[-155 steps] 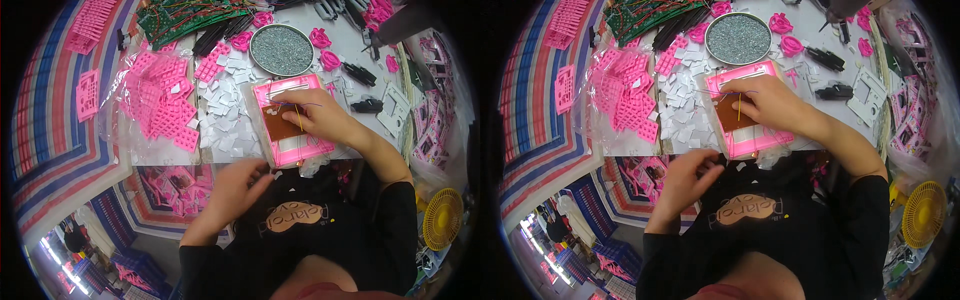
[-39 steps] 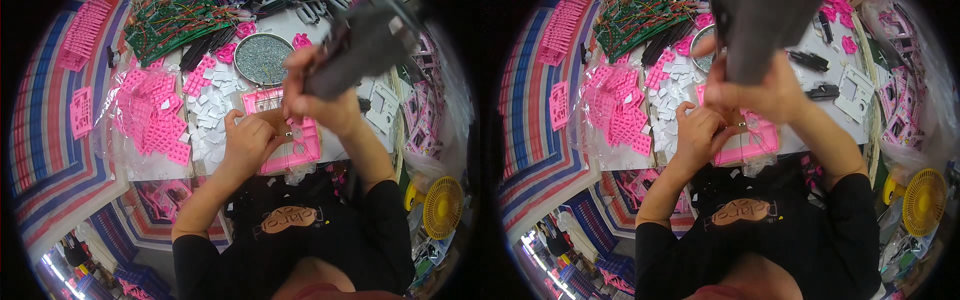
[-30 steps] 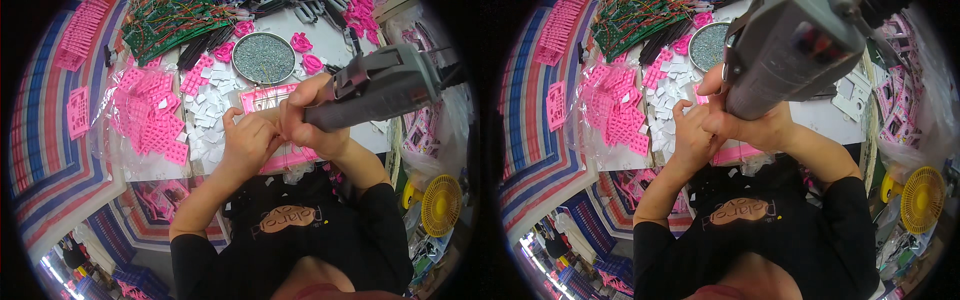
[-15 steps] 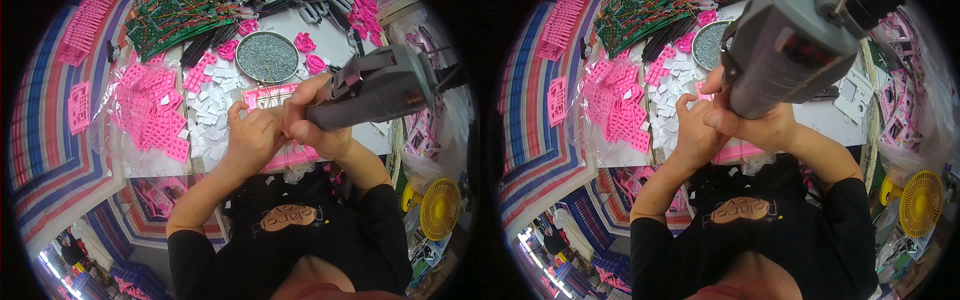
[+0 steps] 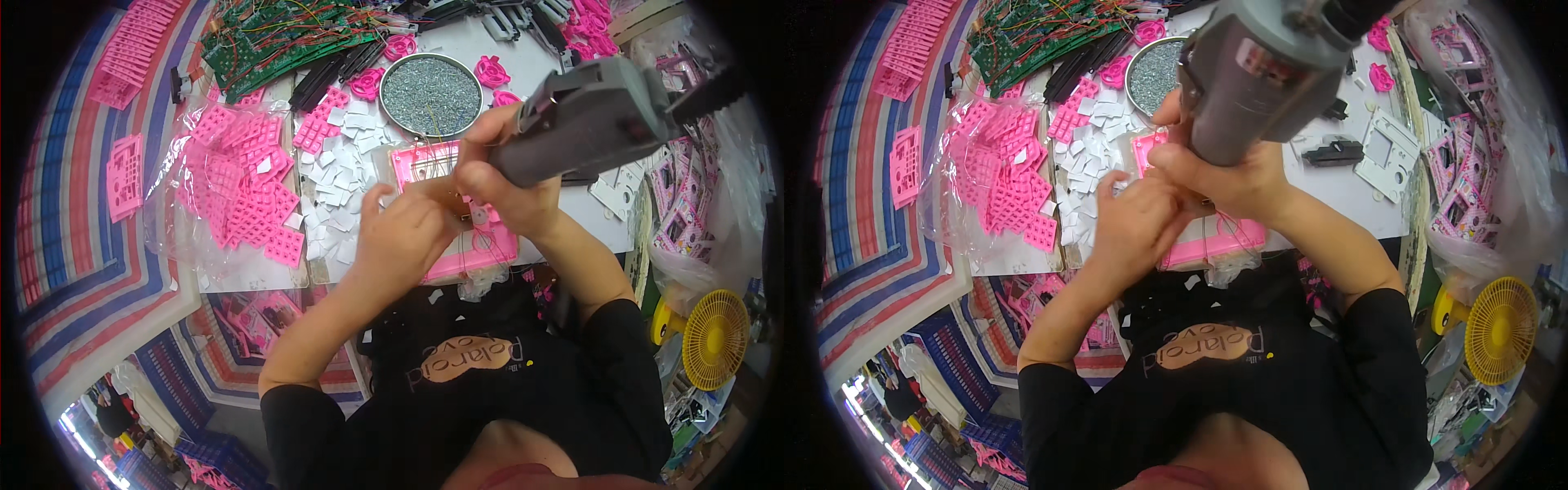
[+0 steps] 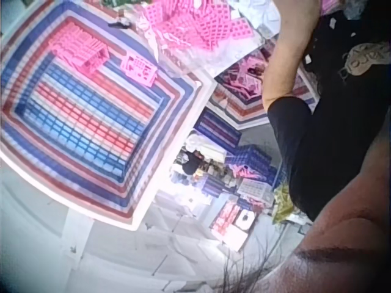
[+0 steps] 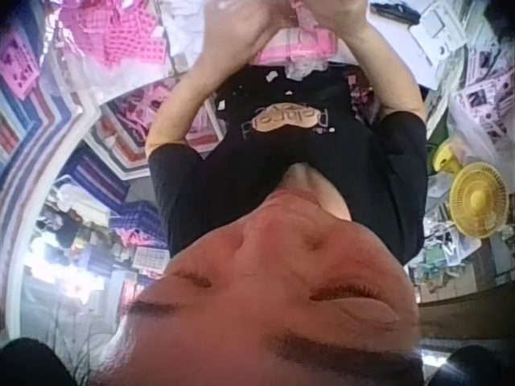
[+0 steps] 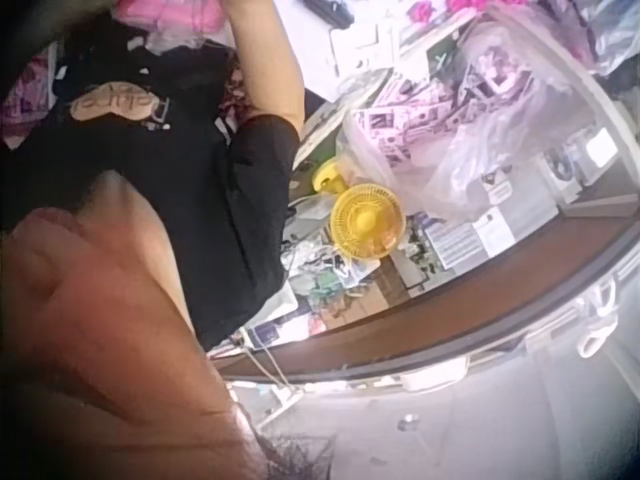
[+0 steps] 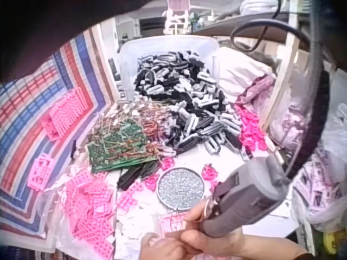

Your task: Assembling a toy piano by installing a circuit board and securing it with screws using an electric screwdriver.

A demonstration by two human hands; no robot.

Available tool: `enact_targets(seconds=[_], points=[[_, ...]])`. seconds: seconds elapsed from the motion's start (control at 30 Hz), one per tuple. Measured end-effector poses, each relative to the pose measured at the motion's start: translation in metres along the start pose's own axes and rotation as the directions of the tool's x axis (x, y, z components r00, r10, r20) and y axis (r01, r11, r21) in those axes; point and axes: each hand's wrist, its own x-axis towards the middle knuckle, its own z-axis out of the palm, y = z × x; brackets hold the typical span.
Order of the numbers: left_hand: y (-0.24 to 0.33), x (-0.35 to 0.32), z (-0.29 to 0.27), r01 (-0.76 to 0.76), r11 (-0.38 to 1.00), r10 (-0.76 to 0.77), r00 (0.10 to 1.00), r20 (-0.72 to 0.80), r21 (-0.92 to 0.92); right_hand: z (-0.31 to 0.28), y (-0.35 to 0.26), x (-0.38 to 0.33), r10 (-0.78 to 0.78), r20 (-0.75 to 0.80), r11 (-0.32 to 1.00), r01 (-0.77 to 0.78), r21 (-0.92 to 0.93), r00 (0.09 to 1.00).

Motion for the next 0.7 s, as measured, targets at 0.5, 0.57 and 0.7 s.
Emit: enact_targets(seconds=[0.5, 0.57, 0.7], points=[[0.009, -0.012, 0.013, 0.139, 0.987, -0.142, 0.989, -0.033, -0.082, 0.008, 0.018, -0.004, -0.007, 0.053, 0.997, 0.011, -0.073, 0.999], [0.008, -0.012, 0.012, 0.161, 0.984, -0.164, 0.986, -0.025, -0.082, 0.005, 0.017, 0.000, 0.011, 0.080, 0.997, -0.005, -0.071, 0.997], [0.003, -0.010, 0.018, 0.171, 0.980, -0.182, 0.977, -0.109, -0.098, 0.001, -0.001, 0.009, -0.105, 0.083, 0.968, 0.082, 0.239, 0.991]])
